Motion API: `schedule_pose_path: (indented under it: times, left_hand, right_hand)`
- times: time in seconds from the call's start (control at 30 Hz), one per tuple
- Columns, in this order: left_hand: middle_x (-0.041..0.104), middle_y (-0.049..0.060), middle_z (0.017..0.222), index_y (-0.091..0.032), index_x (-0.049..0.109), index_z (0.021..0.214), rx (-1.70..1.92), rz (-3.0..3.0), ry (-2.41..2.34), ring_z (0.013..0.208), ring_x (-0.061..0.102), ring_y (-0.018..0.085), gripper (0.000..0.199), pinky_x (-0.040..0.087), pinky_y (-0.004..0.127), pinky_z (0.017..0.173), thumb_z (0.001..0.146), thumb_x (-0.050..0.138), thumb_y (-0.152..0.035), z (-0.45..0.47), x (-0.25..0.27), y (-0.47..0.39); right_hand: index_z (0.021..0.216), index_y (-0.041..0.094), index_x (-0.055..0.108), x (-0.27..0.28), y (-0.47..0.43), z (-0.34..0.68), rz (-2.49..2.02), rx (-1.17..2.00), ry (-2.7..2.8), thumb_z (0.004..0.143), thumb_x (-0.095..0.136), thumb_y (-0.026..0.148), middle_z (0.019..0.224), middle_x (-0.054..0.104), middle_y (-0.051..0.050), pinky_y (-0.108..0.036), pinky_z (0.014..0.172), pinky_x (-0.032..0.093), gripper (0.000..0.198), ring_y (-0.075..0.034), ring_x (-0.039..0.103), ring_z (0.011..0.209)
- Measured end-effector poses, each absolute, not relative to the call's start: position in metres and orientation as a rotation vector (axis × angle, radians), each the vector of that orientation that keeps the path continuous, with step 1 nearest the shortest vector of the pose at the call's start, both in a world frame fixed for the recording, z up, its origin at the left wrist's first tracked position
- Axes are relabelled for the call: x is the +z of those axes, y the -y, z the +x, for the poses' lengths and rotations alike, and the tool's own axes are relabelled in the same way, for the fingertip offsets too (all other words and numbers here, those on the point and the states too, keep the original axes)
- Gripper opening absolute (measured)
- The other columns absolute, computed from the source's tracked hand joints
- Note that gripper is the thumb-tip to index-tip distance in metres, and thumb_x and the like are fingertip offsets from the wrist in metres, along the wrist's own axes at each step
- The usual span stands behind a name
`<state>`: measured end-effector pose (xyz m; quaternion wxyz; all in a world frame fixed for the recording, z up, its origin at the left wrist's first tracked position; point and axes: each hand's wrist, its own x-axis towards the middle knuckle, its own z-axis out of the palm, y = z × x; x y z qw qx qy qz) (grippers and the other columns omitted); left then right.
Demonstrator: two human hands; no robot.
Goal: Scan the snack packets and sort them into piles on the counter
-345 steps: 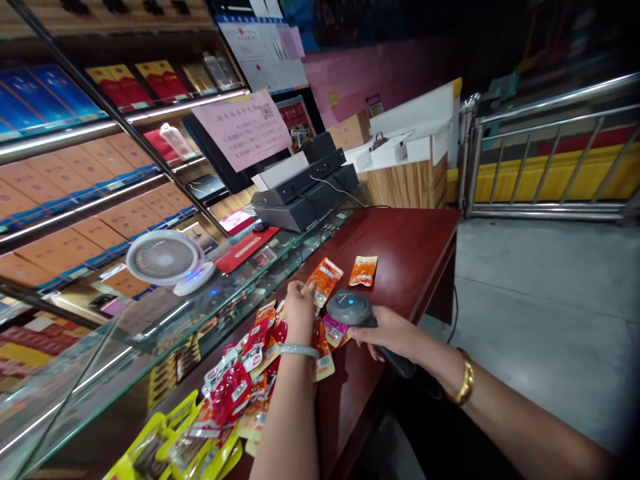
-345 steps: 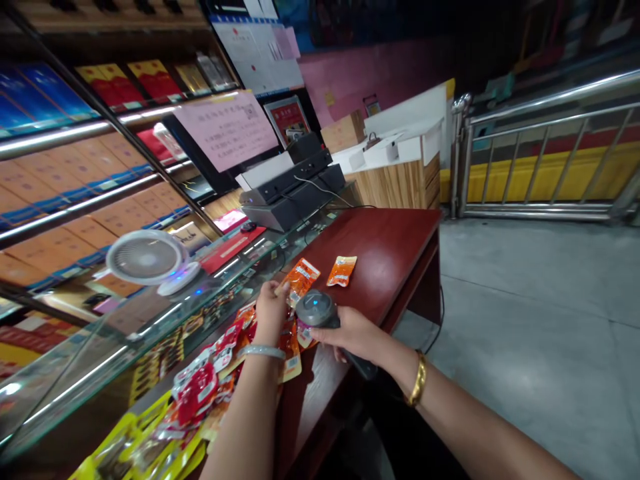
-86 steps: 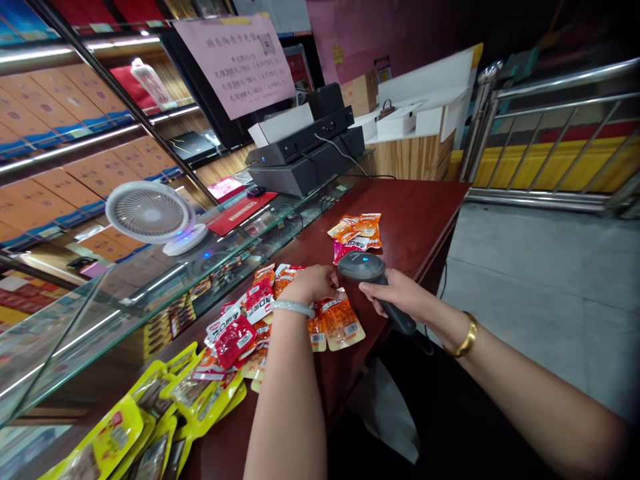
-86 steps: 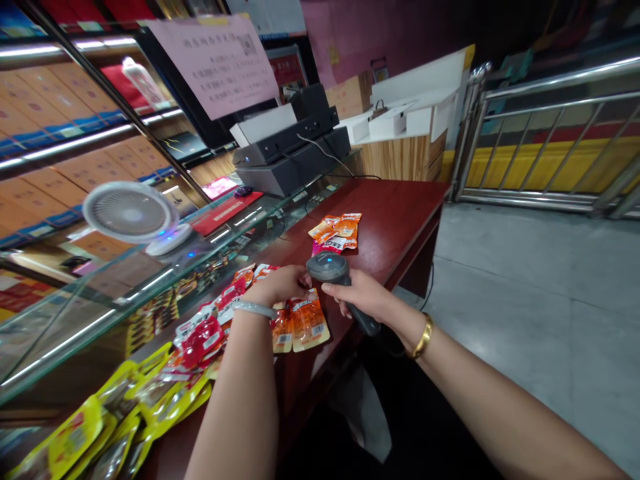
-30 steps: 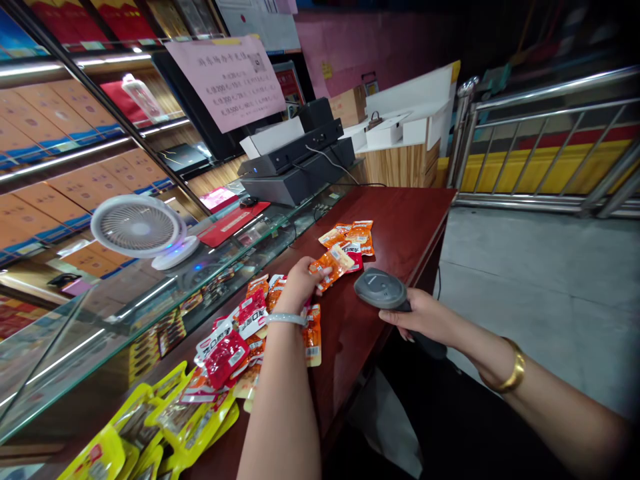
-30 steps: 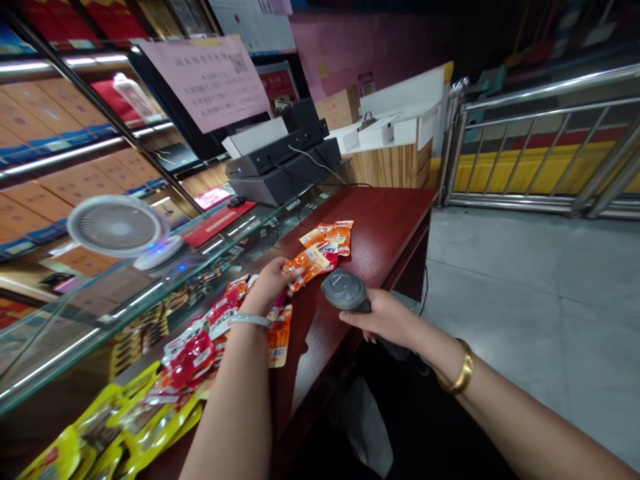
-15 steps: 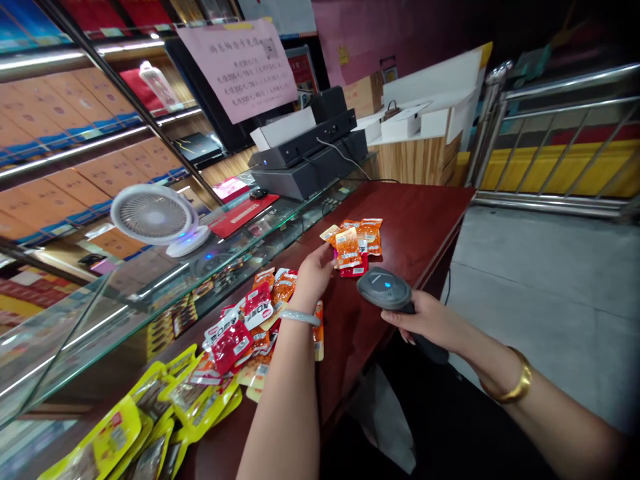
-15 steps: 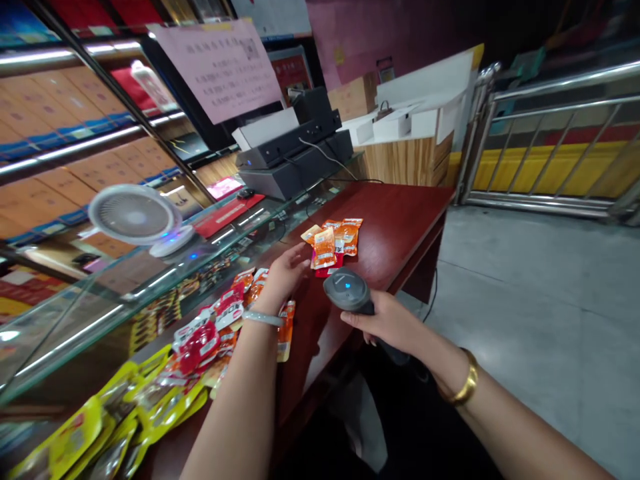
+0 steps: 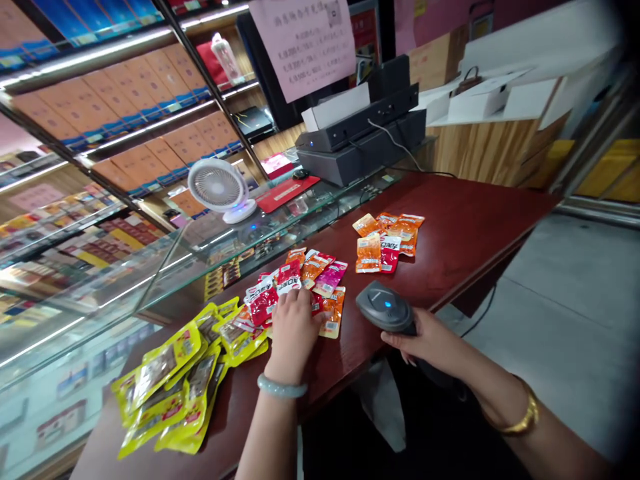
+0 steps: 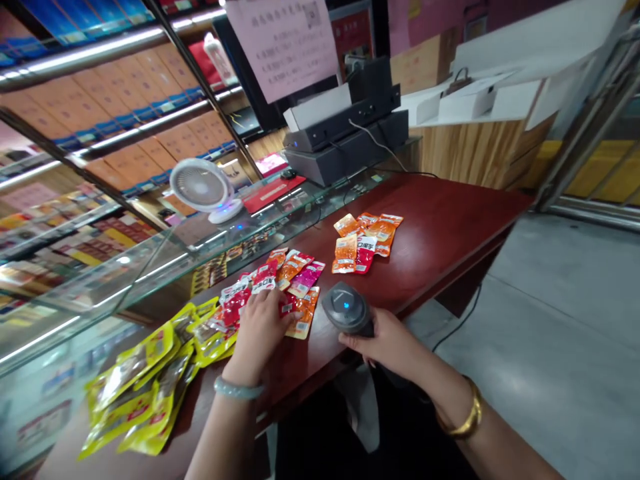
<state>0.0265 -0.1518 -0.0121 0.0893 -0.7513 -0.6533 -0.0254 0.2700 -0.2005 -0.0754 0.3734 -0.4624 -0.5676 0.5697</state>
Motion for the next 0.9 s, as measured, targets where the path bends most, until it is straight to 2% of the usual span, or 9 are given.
schedule_pose_path:
  times: [0.1, 0.2, 0.3, 0.37, 0.53, 0.6, 0.67, 0.73, 0.9]
  left_hand:
    - [0.064, 0.012, 0.124, -0.021, 0.065, 0.115, -0.161, -2.198, 1.96, 0.115, 0.054, 0.032, 0.041, 0.043, 0.047, 0.097, 0.085, 0.063, -0.049, 0.03, -0.022, 0.156]
    - [0.053, 0.012, 0.144, -0.023, 0.056, 0.134, -0.184, -2.298, 1.854, 0.134, 0.043, 0.035, 0.059, 0.035, 0.054, 0.108, 0.084, 0.064, -0.052, 0.036, -0.028, 0.16]
    - [0.047, 0.013, 0.151, -0.021, 0.05, 0.142, -0.105, -2.436, 1.705, 0.145, 0.031, 0.035, 0.067, 0.02, 0.059, 0.118, 0.086, 0.059, -0.056, 0.041, -0.036, 0.174]
    - [0.047, 0.014, 0.151, -0.019, 0.047, 0.145, -0.066, -2.487, 1.662, 0.146, 0.031, 0.034, 0.068, 0.016, 0.059, 0.12, 0.089, 0.055, -0.056, 0.043, -0.042, 0.191]
    - [0.04, 0.017, 0.155, -0.014, 0.036, 0.151, -0.101, -2.619, 1.612, 0.143, 0.039, 0.031, 0.079, 0.032, 0.052, 0.116, 0.088, 0.058, -0.057, 0.044, -0.048, 0.236]
    - [0.048, 0.015, 0.15, -0.019, 0.04, 0.149, -0.193, -2.679, 1.614, 0.138, 0.046, 0.029, 0.072, 0.034, 0.053, 0.116, 0.088, 0.059, -0.053, 0.042, -0.046, 0.246]
    - [0.058, 0.011, 0.141, -0.023, 0.049, 0.141, -0.336, -2.675, 1.7, 0.129, 0.055, 0.026, 0.057, 0.037, 0.051, 0.114, 0.091, 0.058, -0.049, 0.039, -0.045, 0.25]
    - [0.064, 0.01, 0.131, -0.023, 0.057, 0.132, -0.476, -2.556, 1.849, 0.121, 0.059, 0.025, 0.046, 0.042, 0.047, 0.109, 0.092, 0.056, -0.046, 0.036, -0.045, 0.248]
    - [0.065, 0.013, 0.119, -0.019, 0.062, 0.122, -0.429, -2.274, 2.066, 0.115, 0.056, 0.032, 0.051, 0.044, 0.048, 0.101, 0.083, 0.065, -0.052, 0.036, -0.045, 0.235]
  right_hand:
    - [0.089, 0.019, 0.065, -0.077, 0.198, 0.269, -1.199, 1.447, 1.47, 0.079, 0.074, 0.047, 0.05, 0.059, 0.003, -0.024, 0.045, 0.043, 0.031, -0.014, 0.055, 0.042]
    - [0.088, 0.018, 0.067, -0.077, 0.198, 0.269, -1.206, 1.451, 1.469, 0.077, 0.075, 0.046, 0.05, 0.061, 0.002, -0.025, 0.046, 0.043, 0.031, -0.015, 0.055, 0.043]
    - [0.091, 0.017, 0.068, -0.074, 0.2, 0.27, -1.2, 1.46, 1.488, 0.077, 0.075, 0.047, 0.051, 0.061, 0.003, -0.025, 0.047, 0.044, 0.034, -0.015, 0.055, 0.044]
    - [0.091, 0.017, 0.067, -0.073, 0.202, 0.272, -1.201, 1.477, 1.501, 0.079, 0.073, 0.048, 0.051, 0.059, 0.003, -0.025, 0.047, 0.043, 0.034, -0.014, 0.054, 0.044]
    - [0.088, 0.017, 0.064, -0.073, 0.205, 0.278, -1.2, 1.492, 1.511, 0.081, 0.071, 0.048, 0.058, 0.061, 0.002, -0.024, 0.046, 0.044, 0.032, -0.013, 0.054, 0.046]
    - [0.088, 0.017, 0.064, -0.073, 0.206, 0.28, -1.203, 1.483, 1.525, 0.081, 0.071, 0.049, 0.06, 0.063, 0.001, -0.024, 0.048, 0.045, 0.033, -0.014, 0.055, 0.047]
    - [0.09, 0.018, 0.065, -0.073, 0.208, 0.28, -1.215, 1.486, 1.541, 0.08, 0.071, 0.049, 0.059, 0.063, 0.001, -0.024, 0.047, 0.045, 0.034, -0.014, 0.055, 0.048]
    - [0.093, 0.018, 0.065, -0.073, 0.211, 0.28, -1.228, 1.504, 1.562, 0.081, 0.071, 0.048, 0.055, 0.06, 0.002, -0.024, 0.047, 0.044, 0.033, -0.014, 0.054, 0.047]
    - [0.098, 0.019, 0.065, -0.069, 0.218, 0.28, -1.254, 1.563, 1.586, 0.082, 0.07, 0.047, 0.053, 0.058, 0.002, -0.026, 0.048, 0.044, 0.032, -0.015, 0.053, 0.047]
